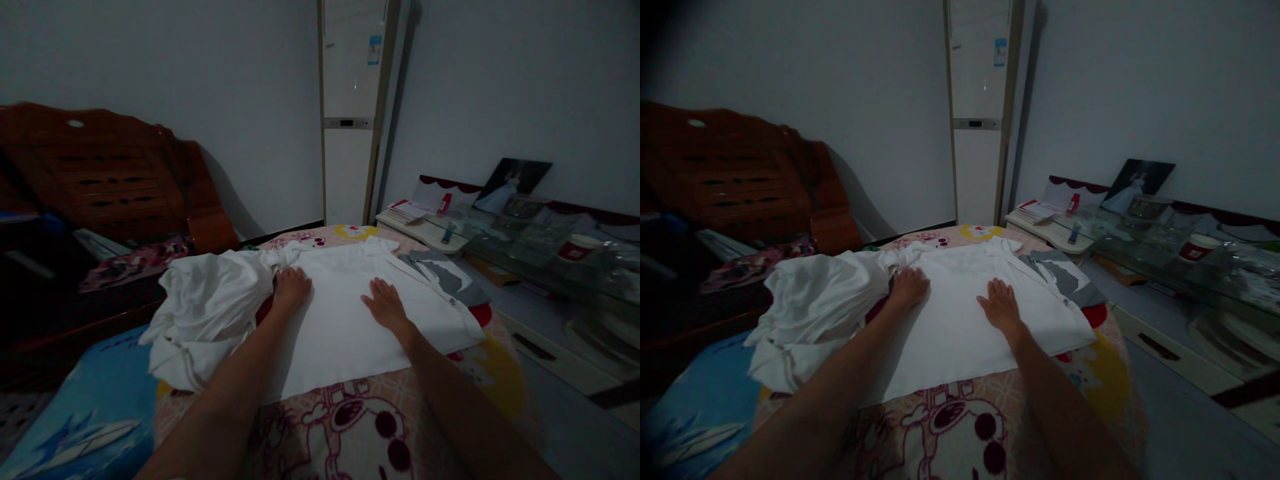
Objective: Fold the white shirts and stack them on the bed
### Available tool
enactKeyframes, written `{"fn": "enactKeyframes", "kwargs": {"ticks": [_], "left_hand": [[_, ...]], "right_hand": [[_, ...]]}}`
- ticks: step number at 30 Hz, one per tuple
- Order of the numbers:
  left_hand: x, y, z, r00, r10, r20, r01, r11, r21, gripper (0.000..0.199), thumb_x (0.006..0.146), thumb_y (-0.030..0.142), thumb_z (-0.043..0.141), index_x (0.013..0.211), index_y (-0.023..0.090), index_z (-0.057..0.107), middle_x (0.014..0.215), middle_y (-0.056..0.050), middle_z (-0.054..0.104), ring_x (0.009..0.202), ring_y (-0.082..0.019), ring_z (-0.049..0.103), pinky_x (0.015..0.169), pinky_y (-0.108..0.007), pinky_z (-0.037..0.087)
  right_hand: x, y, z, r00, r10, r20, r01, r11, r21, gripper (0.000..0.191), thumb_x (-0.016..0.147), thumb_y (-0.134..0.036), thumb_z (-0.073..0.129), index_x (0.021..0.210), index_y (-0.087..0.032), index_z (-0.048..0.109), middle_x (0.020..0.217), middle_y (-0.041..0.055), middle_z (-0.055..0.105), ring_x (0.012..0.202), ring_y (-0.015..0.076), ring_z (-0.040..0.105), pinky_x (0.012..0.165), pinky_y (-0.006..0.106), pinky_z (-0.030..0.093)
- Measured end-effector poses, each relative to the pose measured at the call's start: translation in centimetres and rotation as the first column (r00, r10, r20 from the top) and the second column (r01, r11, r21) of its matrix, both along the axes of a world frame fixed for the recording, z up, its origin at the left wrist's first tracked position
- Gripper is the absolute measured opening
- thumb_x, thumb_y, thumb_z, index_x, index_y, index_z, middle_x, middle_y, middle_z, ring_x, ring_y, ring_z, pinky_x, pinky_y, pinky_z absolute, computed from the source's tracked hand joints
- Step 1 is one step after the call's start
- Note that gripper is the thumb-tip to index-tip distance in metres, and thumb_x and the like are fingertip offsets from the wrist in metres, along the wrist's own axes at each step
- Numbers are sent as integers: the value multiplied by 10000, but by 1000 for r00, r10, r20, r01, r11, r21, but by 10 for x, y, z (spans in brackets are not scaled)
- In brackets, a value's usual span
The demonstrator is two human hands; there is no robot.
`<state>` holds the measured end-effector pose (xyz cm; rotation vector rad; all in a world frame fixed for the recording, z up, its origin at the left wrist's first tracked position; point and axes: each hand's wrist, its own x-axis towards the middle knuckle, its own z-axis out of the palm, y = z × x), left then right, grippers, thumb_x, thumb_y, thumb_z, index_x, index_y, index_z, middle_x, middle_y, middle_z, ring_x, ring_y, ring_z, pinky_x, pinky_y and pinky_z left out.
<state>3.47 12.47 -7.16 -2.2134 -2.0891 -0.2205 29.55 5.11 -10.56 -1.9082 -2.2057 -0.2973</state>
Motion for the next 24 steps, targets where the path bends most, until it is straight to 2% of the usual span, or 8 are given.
{"fn": "enactKeyframes", "kwargs": {"ticks": [2, 4, 5, 7, 12, 18, 21, 24], "left_hand": [[14, 0, 3, 992, -123, -13, 123, 992, -6, 513, 936, 303, 399, 1394, 76, 427, 1469, -217, 415, 1376, -308, 367, 1105, -453, 292], [29, -3, 3, 960, -279, -6, 279, 960, -30, 527, 948, 315, 393, 1443, 132, 380, 1527, -158, 361, 1408, -261, 332, 1117, -397, 297], [35, -5, 2, 941, -338, 1, 338, 940, -42, 534, 959, 341, 378, 1458, 150, 363, 1540, -142, 347, 1415, -258, 324, 1121, -404, 298], [43, -10, -3, 924, -383, 14, 383, 922, -56, 545, 978, 381, 332, 1480, 169, 334, 1554, -131, 326, 1423, -277, 311, 1128, -462, 287], [43, -16, -7, 925, -378, 38, 380, 918, -112, 568, 988, 403, 300, 1506, 168, 288, 1575, -143, 266, 1443, -304, 265, 1134, -537, 250], [21, -25, -4, 915, -398, 70, 404, 904, -141, 558, 985, 427, 297, 1508, 234, 286, 1582, -127, 257, 1448, -308, 252, 1129, -584, 210], [4, -27, -5, 947, -316, 51, 321, 937, -139, 559, 971, 454, 328, 1483, 228, 323, 1564, -145, 297, 1438, -323, 267, 1113, -605, 215], [-14, -24, -9, 985, -168, 29, 170, 981, -89, 584, 950, 479, 364, 1433, 150, 380, 1524, -200, 347, 1408, -351, 307, 1088, -569, 275]], "right_hand": [[-1, 0, 1, 1000, -7, 0, 7, 1000, -8, 602, 995, -466, 288, 1414, -66, 453, 1492, 198, 412, 1371, 321, 382, 1114, 484, 279], [-1, -1, 2, 1000, -7, -3, 7, 1000, -11, 603, 994, -465, 289, 1415, -65, 452, 1496, 196, 408, 1376, 323, 374, 1116, 486, 279], [-1, -1, 2, 1000, -4, -4, 4, 1000, -12, 602, 993, -464, 292, 1415, -65, 453, 1496, 195, 407, 1378, 323, 371, 1117, 487, 278], [-1, -2, 3, 1000, 1, -8, -1, 1000, -14, 594, 992, -456, 300, 1414, -70, 457, 1495, 194, 408, 1379, 323, 371, 1117, 488, 279], [0, -1, 3, 1000, 12, -23, -12, 1000, 0, 576, 986, -448, 312, 1410, -92, 468, 1488, 190, 420, 1371, 329, 381, 1107, 500, 296], [1, 0, 0, 999, 27, -33, -26, 999, 27, 559, 978, -450, 332, 1422, -134, 459, 1468, 183, 451, 1354, 321, 406, 1098, 504, 310], [1, 0, -1, 999, 27, -26, -26, 999, 34, 555, 979, -449, 340, 1424, -138, 453, 1471, 182, 448, 1354, 316, 407, 1102, 497, 302], [1, 0, -1, 1000, 15, -25, -14, 1000, 13, 557, 986, -456, 327, 1415, -127, 461, 1483, 182, 432, 1367, 311, 391, 1111, 487, 287]]}}
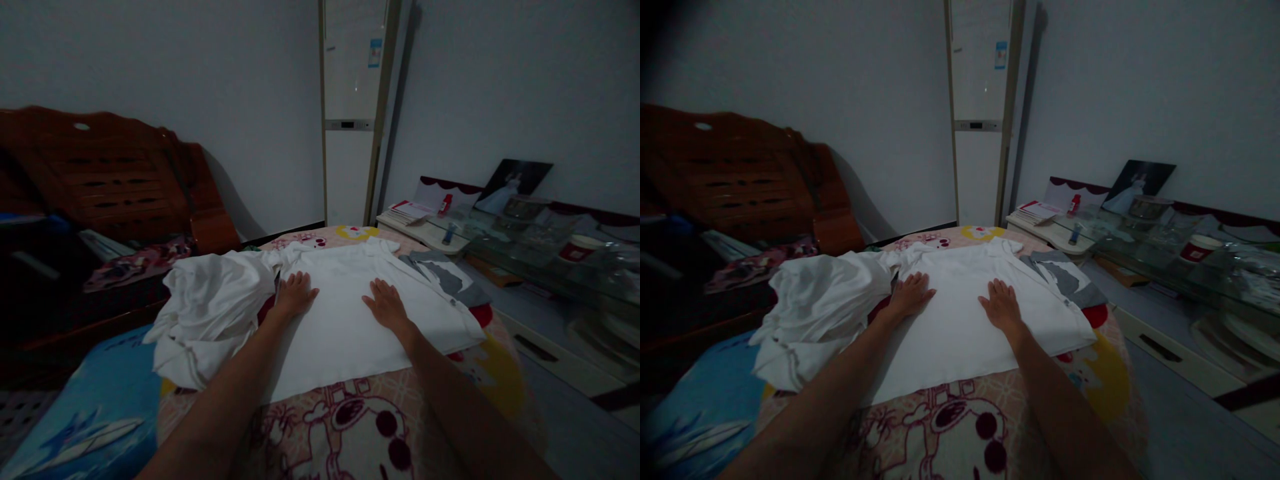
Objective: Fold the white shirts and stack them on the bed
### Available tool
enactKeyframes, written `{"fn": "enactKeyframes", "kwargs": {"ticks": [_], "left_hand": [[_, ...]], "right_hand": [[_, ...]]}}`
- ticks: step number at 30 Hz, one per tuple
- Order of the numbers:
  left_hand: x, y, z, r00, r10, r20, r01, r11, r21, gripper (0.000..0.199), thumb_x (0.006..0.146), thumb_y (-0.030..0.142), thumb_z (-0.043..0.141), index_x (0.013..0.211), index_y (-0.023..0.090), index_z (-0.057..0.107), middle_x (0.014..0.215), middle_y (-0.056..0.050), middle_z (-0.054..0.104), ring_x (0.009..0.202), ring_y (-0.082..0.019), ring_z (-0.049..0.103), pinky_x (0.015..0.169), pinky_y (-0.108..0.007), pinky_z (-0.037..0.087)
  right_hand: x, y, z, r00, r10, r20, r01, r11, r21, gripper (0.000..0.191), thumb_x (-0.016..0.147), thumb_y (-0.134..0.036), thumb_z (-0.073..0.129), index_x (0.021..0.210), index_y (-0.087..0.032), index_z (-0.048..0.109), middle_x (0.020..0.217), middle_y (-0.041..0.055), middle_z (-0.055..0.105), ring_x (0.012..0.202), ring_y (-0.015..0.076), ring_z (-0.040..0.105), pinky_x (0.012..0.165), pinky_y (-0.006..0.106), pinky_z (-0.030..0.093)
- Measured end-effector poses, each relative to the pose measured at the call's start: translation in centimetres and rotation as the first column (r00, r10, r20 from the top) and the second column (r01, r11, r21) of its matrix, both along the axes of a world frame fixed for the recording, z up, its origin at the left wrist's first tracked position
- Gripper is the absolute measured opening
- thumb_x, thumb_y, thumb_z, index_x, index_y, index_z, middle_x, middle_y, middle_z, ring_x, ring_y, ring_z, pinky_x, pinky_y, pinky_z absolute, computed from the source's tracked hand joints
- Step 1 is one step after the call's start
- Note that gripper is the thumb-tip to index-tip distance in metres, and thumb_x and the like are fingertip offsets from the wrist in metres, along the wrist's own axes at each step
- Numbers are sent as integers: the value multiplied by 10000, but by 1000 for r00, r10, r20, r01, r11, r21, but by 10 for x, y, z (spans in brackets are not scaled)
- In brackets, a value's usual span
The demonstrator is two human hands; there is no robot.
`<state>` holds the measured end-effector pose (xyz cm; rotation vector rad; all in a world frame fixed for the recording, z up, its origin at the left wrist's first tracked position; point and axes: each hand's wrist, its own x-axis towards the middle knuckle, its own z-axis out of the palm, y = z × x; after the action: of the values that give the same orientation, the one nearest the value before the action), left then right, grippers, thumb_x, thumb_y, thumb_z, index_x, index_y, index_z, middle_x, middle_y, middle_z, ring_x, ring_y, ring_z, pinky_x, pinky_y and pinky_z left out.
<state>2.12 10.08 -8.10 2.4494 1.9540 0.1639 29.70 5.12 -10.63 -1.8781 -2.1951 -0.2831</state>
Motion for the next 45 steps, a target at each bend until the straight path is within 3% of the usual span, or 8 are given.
{"fn": "enactKeyframes", "kwargs": {"ticks": [7, 15, 20, 25, 29, 34, 37, 45], "left_hand": [[-17, 12, -12, 990, 101, 102, -111, 989, 94, 559, 918, 409, 429, 1347, 52, 445, 1461, -239, 413, 1393, -320, 337, 1111, -452, 292], [-38, 28, 4, 953, 160, 257, -169, 986, 14, 390, 853, 259, 480, 1188, 106, 608, 1303, -188, 587, 1255, -275, 524, 1022, -375, 416], [-40, 33, 4, 936, 219, 277, -222, 975, -18, 401, 875, 247, 466, 1224, 98, 593, 1346, -195, 538, 1138, -234, 601, 951, -321, 456], [-39, 38, 0, 931, 224, 288, -219, 974, -50, 429, 889, 225, 455, 1286, 95, 551, 1233, -172, 622, 1074, -232, 631, 935, -329, 462], [-38, 42, -2, 936, 207, 286, -206, 978, -34, 416, 876, 203, 460, 1259, 80, 563, 1276, -193, 593, 1225, -271, 537, 1000, -359, 421], [-39, 44, -6, 942, 180, 284, -183, 983, -16, 350, 855, 211, 494, 1169, 97, 599, 1241, -168, 607, 1222, -259, 526, 1039, -340, 382], [-40, 44, -7, 938, 175, 300, -180, 984, -13, 319, 847, 225, 505, 1123, 106, 612, 1200, -149, 623, 1183, -252, 550, 1017, -329, 405], [-42, 48, -7, 897, 169, 408, -189, 982, 9, 286, 826, 158, 497, 1059, 87, 647, 1161, -152, 645, 1123, -240, 592, 985, -331, 444]], "right_hand": [[0, -1, 4, 1000, -8, 1, 8, 998, -59, 588, 998, -459, 304, 1415, -70, 446, 1502, 200, 396, 1390, 308, 357, 1123, 476, 263], [2, -2, 2, 1000, 5, 0, -5, 1000, -28, 544, 997, -436, 309, 1405, -114, 473, 1486, 184, 426, 1380, 307, 379, 1122, 477, 276], [-1, -5, 5, 1000, 7, -16, -7, 1000, -30, 495, 991, -390, 349, 1388, -136, 499, 1479, 171, 441, 1375, 305, 389, 1133, 478, 271], [-15, -19, 14, 982, 181, -55, -183, 982, -38, 389, 972, -249, 405, 1279, -107, 598, 1399, 163, 536, 1302, 254, 481, 1121, 401, 338], [-49, -42, 25, 852, 492, -180, -503, 864, -21, 300, 956, -207, 454, 1149, -137, 672, 1268, 118, 646, 1169, 193, 581, 1043, 340, 439], [-108, -85, 36, 536, 816, -216, -832, 554, 28, 240, 970, -181, 446, 1057, -147, 667, 1082, 98, 709, 997, 164, 628, 894, 335, 503], [-133, -110, 37, 434, 895, -103, -901, 431, -43, 149, 957, -207, 500, 945, -156, 639, 924, 68, 684, 882, 170, 600, 829, 327, 489], [-164, -136, 37, 504, 851, 146, -854, 516, -60, 100, 925, -123, 483, 885, -139, 573, 851, 72, 580, 772, 204, 515, 653, 336, 439]]}}
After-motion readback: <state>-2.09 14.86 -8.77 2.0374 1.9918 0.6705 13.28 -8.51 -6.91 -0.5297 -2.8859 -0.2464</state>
